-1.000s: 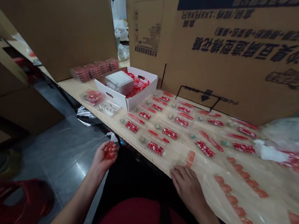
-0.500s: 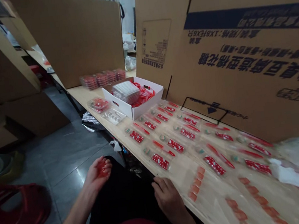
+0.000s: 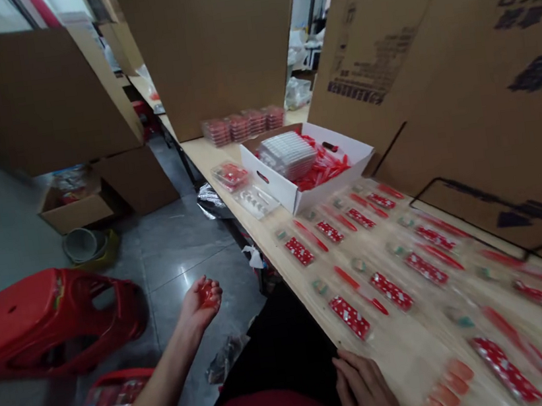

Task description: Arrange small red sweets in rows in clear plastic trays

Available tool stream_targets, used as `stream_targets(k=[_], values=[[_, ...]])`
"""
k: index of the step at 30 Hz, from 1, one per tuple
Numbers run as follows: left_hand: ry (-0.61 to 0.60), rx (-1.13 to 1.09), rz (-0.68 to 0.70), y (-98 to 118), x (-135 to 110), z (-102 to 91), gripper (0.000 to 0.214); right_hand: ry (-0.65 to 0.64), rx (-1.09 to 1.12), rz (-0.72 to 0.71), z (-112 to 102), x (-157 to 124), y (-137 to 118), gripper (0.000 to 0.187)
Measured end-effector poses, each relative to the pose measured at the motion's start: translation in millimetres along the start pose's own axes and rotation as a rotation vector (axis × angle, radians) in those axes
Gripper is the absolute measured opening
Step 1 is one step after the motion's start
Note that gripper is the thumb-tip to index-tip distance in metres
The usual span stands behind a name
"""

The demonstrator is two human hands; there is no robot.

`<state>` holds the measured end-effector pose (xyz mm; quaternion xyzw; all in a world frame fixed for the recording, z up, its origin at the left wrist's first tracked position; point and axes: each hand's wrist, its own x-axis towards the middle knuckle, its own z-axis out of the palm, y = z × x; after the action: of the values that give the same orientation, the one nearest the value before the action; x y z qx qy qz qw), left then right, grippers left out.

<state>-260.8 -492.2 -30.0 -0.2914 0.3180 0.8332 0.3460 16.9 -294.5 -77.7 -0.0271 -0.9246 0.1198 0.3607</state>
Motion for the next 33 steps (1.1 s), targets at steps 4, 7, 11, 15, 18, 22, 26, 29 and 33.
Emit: stream_targets(k=[4, 7, 11, 15, 18, 22, 26, 29, 33], values=[[-0.046, 0.022, -0.007, -3, 15, 16.0, 0.035, -0.018, 0.005, -0.019, -1, 1, 1, 0.018], [-0.14, 0.074, -0.033, -13, 15, 40.8, 0.033, -0.008, -0.01, 0.009, 0, 3, -2, 0.018], [-0.293, 0.189, -0.093, -22, 12, 77.0, 0.03, -0.011, -0.044, 0.108, -1, 6, -14, 0.019], [-0.456, 0.308, -0.102, -31, 12, 107.7, 0.029, -0.038, 0.044, 0.236, -7, 16, -22, 0.022], [-0.521, 0.326, -0.13, -40, 5, 120.3, 0.027, -0.002, 0.13, 0.323, -12, 23, -23, 0.021], [-0.525, 0.292, -0.139, -46, -13, 115.5, 0.026, -0.009, 0.226, 0.398, -19, 27, -24, 0.018], [-0.439, 0.23, -0.107, -46, -21, 95.3, 0.025, -0.044, 0.279, 0.417, -24, 28, -23, 0.017], [-0.373, 0.18, -0.107, -45, -23, 82.9, 0.025, -0.04, 0.256, 0.388, -23, 30, -22, 0.019], [-0.37, 0.179, -0.111, -48, -22, 84.3, 0.029, 0.047, 0.188, 0.279, -11, 26, -17, 0.023]])
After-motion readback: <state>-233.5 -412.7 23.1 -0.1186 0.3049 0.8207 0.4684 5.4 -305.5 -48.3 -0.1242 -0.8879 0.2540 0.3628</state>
